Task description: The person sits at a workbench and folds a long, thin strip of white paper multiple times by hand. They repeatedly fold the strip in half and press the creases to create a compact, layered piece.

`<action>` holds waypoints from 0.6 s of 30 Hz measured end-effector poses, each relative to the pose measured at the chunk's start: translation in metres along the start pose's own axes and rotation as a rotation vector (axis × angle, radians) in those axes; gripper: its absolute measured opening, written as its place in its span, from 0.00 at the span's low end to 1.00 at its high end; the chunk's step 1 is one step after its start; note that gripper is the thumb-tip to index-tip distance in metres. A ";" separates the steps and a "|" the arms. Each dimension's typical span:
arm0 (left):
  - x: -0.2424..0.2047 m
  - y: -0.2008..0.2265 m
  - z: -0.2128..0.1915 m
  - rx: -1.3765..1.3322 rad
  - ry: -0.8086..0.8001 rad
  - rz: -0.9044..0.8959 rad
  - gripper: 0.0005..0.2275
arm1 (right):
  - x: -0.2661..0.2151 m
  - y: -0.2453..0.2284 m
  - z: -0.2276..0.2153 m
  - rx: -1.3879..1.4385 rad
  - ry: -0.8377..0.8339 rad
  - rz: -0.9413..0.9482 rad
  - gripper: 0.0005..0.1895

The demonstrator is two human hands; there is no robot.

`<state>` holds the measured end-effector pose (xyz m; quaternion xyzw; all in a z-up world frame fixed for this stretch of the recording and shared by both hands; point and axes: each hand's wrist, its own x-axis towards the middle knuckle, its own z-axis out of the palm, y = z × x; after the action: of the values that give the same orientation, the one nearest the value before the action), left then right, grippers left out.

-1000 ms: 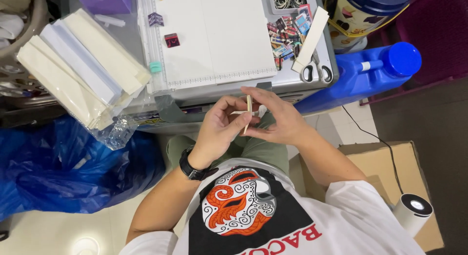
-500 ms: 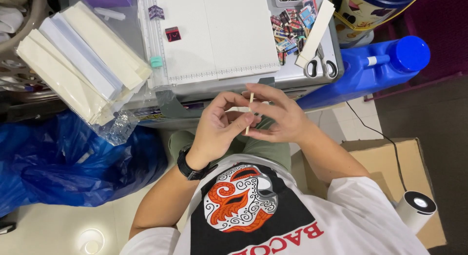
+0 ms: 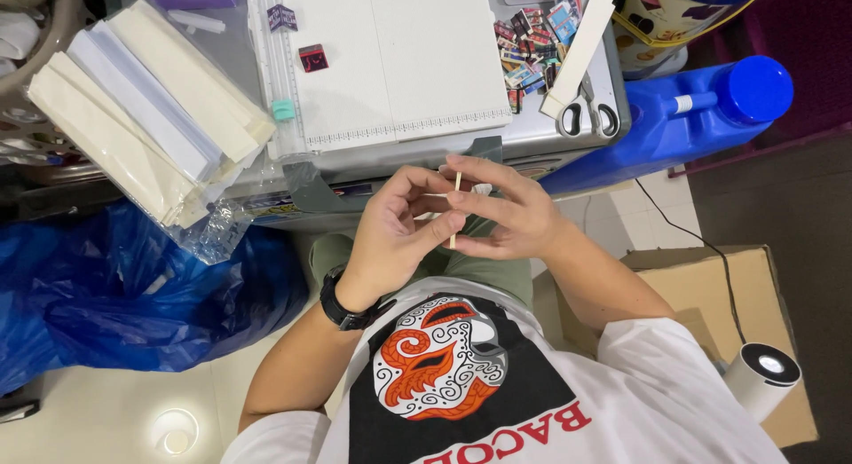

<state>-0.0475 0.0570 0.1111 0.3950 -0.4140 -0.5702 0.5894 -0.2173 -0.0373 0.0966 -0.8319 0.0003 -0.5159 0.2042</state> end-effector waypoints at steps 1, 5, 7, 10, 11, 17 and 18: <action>0.000 0.000 0.000 0.000 0.000 -0.001 0.17 | 0.000 0.000 0.000 0.000 0.000 0.001 0.25; -0.001 0.002 0.002 -0.018 0.013 0.006 0.17 | 0.000 0.000 -0.001 0.019 -0.011 0.007 0.26; -0.002 0.004 0.004 -0.021 0.019 0.012 0.17 | -0.003 0.000 0.000 0.028 -0.012 0.003 0.27; -0.004 0.008 0.008 -0.054 0.022 0.005 0.16 | -0.009 0.002 0.002 0.040 0.019 0.020 0.31; -0.004 0.009 0.009 -0.055 0.022 0.006 0.16 | -0.012 0.003 0.001 0.065 0.012 0.036 0.34; -0.004 0.005 0.009 -0.083 0.018 0.011 0.17 | -0.021 0.007 0.001 0.108 0.003 0.071 0.41; -0.004 0.003 0.009 -0.089 0.020 0.017 0.17 | -0.022 0.007 0.001 0.119 0.004 0.077 0.42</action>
<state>-0.0550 0.0612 0.1167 0.3703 -0.3857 -0.5792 0.6154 -0.2249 -0.0392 0.0750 -0.8167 0.0018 -0.5083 0.2731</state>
